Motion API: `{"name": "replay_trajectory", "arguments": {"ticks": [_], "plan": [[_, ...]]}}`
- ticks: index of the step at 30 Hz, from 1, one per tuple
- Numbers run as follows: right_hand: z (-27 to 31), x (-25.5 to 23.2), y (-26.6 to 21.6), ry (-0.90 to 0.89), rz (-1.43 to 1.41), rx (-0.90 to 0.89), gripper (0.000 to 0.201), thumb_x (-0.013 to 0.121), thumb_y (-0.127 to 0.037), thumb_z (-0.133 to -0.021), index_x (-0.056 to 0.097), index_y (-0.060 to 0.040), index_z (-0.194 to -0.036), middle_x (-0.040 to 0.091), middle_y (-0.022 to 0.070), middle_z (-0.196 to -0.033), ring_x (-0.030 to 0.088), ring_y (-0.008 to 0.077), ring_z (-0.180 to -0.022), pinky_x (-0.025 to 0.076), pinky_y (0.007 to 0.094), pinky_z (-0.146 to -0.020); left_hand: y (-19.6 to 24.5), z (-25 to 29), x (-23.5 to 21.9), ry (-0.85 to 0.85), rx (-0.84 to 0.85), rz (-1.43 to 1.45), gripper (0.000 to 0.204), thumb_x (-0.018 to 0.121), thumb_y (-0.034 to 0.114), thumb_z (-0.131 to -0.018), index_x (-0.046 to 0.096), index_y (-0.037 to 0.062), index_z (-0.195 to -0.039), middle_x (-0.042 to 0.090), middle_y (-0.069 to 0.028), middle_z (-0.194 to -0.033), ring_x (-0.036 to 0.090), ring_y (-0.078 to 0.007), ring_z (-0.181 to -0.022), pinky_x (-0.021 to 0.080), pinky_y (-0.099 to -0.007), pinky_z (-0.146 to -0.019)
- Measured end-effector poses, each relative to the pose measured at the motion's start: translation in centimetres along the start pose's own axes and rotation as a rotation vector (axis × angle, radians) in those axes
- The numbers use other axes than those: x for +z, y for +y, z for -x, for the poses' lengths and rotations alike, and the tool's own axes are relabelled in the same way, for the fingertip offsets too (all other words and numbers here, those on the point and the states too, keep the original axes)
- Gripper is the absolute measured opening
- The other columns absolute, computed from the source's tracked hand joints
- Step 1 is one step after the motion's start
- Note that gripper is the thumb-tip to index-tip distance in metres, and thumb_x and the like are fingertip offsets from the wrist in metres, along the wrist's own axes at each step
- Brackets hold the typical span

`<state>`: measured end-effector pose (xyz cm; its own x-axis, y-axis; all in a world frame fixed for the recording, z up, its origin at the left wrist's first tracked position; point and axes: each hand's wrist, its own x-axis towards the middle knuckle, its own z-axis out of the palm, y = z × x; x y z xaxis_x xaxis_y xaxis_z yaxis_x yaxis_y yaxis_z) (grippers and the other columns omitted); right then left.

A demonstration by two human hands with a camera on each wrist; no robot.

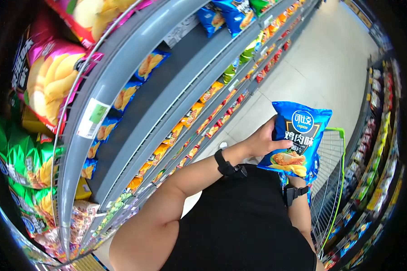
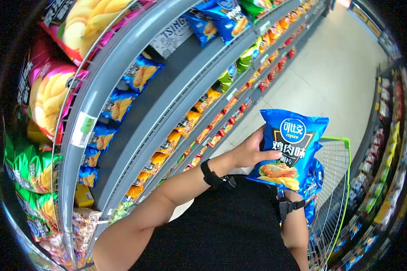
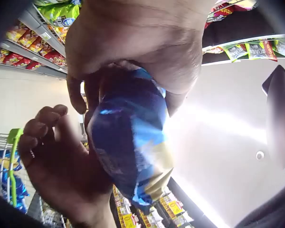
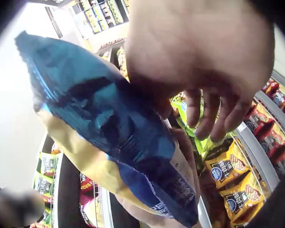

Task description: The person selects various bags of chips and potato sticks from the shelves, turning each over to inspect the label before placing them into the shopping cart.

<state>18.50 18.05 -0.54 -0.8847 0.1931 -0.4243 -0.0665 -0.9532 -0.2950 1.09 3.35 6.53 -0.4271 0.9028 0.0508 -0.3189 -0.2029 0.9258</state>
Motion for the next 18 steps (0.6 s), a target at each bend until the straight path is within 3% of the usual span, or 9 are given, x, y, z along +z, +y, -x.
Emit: {"name": "replay_trajectory", "arguments": {"ticks": [4, 6, 9, 10, 12, 13, 15, 18], "plan": [[-0.7, 0.2, -0.7, -0.004, 0.072, 0.014, 0.068, 0.047, -0.063, -0.097, 0.052, -0.0111, -0.141, 0.057, 0.0146, -0.139, 0.052, 0.0341, -0.130, 0.035, 0.0508, -0.114, -0.4, 0.5, -1.5, 0.153, 0.043, 0.024, 0.082, 0.076, 0.018, -0.086, 0.026, -0.0005, -0.149, 0.047, -0.0126, -0.141, 0.046, -0.0206, -0.133, 0.035, -0.0380, -0.115], [-1.4, 0.5, -0.9, -0.116, 0.195, 0.020, 0.079, 0.039, -0.070, -0.096, 0.048, -0.0090, -0.145, 0.055, 0.0153, -0.143, 0.051, 0.0336, -0.132, 0.037, 0.0512, -0.113, -0.1, 0.8, -2.1, 0.228, 0.049, 0.028, 0.080, 0.074, 0.017, -0.087, 0.027, -0.0003, -0.149, 0.048, -0.0126, -0.140, 0.047, -0.0207, -0.132, 0.036, -0.0381, -0.115], [-1.8, 0.0, -1.1, -0.219, 0.435, -0.063, 0.083, 0.041, -0.070, -0.095, 0.041, -0.0069, -0.149, 0.051, 0.0147, -0.147, 0.050, 0.0325, -0.134, 0.038, 0.0507, -0.112, 0.0, 1.5, -2.9, 0.314, 0.057, 0.013, 0.071, 0.073, 0.017, -0.088, 0.030, -0.0001, -0.142, 0.051, -0.0121, -0.135, 0.051, -0.0194, -0.127, 0.039, -0.0367, -0.111], [-1.7, 0.3, -1.2, -0.261, 0.514, -0.082, 0.082, 0.044, -0.067, -0.096, 0.038, -0.0057, -0.150, 0.050, 0.0148, -0.147, 0.050, 0.0314, -0.134, 0.039, 0.0476, -0.112, -0.1, 1.6, -3.1, 0.336, 0.062, 0.007, 0.068, 0.073, 0.017, -0.089, 0.032, 0.0000, -0.139, 0.053, -0.0119, -0.133, 0.053, -0.0187, -0.125, 0.041, -0.0361, -0.109], [-1.8, 0.6, -1.5, -0.179, 0.758, -0.134, 0.079, 0.067, -0.044, -0.089, 0.037, -0.0022, -0.149, 0.052, 0.0118, -0.143, 0.053, 0.0262, -0.129, 0.041, 0.0416, -0.110, -0.1, 2.0, -3.2, 0.376, 0.059, 0.055, 0.063, 0.071, 0.024, -0.092, 0.036, 0.0003, -0.138, 0.054, -0.0120, -0.132, 0.053, -0.0182, -0.124, 0.042, -0.0351, -0.107], [-2.2, 1.7, -1.7, -0.212, 0.618, -0.001, 0.084, 0.077, -0.030, -0.084, 0.035, 0.0000, -0.150, 0.052, 0.0109, -0.142, 0.054, 0.0236, -0.127, 0.042, 0.0391, -0.109, 0.1, 2.0, -3.1, 0.398, 0.060, 0.048, 0.062, 0.070, 0.028, -0.094, 0.038, 0.0003, -0.138, 0.054, -0.0122, -0.131, 0.053, -0.0181, -0.123, 0.043, -0.0348, -0.106], [-2.9, 2.8, -0.7, -0.152, 0.805, -0.038, 0.075, 0.076, -0.027, -0.084, 0.042, 0.0001, -0.145, 0.055, 0.0095, -0.139, 0.054, 0.0224, -0.125, 0.042, 0.0384, -0.108, 0.7, 2.3, -3.0, 0.365, 0.033, 0.209, 0.054, 0.065, 0.034, -0.099, 0.046, 0.0012, -0.137, 0.060, -0.0108, -0.127, 0.058, -0.0161, -0.116, 0.046, -0.0326, -0.101], [-3.2, 3.4, -0.4, -0.071, 0.823, -0.025, 0.077, 0.074, -0.028, -0.085, 0.038, 0.0011, -0.147, 0.052, 0.0106, -0.142, 0.051, 0.0225, -0.129, 0.039, 0.0387, -0.111, 0.5, 2.5, -3.0, 0.477, 0.072, 0.042, 0.053, 0.064, 0.037, -0.099, 0.049, 0.0012, -0.134, 0.063, -0.0105, -0.124, 0.060, -0.0162, -0.113, 0.048, -0.0322, -0.099]]}}
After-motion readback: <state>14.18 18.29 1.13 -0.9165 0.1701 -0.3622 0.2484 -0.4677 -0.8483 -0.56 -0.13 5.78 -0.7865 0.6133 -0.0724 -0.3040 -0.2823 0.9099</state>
